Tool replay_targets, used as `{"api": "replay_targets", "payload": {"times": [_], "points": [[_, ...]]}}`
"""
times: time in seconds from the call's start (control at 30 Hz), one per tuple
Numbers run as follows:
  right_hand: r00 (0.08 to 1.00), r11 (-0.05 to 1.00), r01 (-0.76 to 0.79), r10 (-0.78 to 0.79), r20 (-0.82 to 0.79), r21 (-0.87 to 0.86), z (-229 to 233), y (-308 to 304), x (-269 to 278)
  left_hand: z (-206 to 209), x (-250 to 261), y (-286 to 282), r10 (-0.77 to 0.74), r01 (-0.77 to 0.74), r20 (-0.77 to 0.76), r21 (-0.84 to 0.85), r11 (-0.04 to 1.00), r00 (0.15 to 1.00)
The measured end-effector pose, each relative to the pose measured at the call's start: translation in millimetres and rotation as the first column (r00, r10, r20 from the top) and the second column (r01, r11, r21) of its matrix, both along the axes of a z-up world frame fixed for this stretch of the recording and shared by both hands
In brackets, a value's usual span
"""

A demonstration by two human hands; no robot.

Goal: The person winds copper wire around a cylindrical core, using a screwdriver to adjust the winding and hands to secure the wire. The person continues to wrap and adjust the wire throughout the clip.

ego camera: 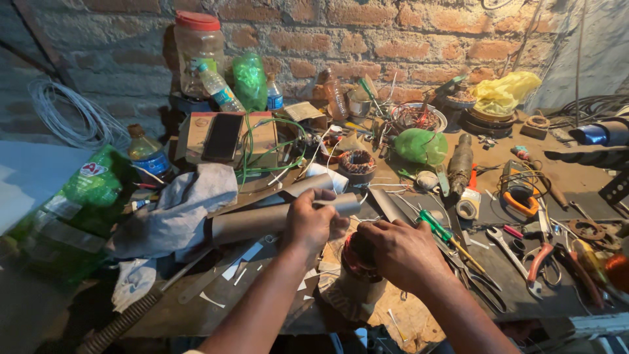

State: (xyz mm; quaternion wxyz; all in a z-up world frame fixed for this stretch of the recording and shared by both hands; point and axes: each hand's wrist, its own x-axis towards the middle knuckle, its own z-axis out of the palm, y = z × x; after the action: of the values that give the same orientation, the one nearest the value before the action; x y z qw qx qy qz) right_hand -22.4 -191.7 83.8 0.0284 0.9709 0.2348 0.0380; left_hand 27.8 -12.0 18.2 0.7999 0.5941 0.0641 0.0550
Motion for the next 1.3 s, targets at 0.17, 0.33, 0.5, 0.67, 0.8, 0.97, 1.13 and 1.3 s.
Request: {"api": "replay_targets", "payload": {"times": [0.17,0.33,0.5,0.67,0.8,0.97,1.13,1.3], "points": [[1.000,1.000,0.004,-0.004,-0.026,0.013,1,2,-1,9,-6,-2,-0.083,0.078,-0.013,-0.232,0.970,0.996],[0.999,0.999,0.023,-0.022,-0.044,0.024,3,3,-1,2,-41,1,-0.052,0.026,-0.059,-0.370,0.929,0.997],[0.999,1.000,0.010,-0.008,-0.053,0.029,2,2,-1,-11,-69,-8,0.050,-0.105,-0.156,-0.365,0.925,0.986],[1.000,0.999,-0.018,0.018,0.018,0.046,1,-1,0,-20,-63,-6,0.062,-0.069,-0.044,-0.186,0.980,0.997],[1.000,0.999,0.006,-0.005,-0.017,0.046,-2,-1,1,-29,-53,1,0.038,-0.049,-0.050,-0.243,0.969,0.998],[1.000,0.999,-0.012,0.012,0.007,0.041,-3,-2,2,-24,-42,1,0.007,-0.014,-0.021,-0.354,0.935,1.000],[1.000,0.999,-0.013,0.012,0.007,0.052,-3,-2,2,-16,-60,-6,0.050,-0.064,-0.061,-0.263,0.963,0.997],[1.000,0.999,0.007,-0.006,-0.025,0.040,-5,-3,3,-20,-84,-15,0.080,-0.096,-0.092,-0.192,0.977,0.993]]}}
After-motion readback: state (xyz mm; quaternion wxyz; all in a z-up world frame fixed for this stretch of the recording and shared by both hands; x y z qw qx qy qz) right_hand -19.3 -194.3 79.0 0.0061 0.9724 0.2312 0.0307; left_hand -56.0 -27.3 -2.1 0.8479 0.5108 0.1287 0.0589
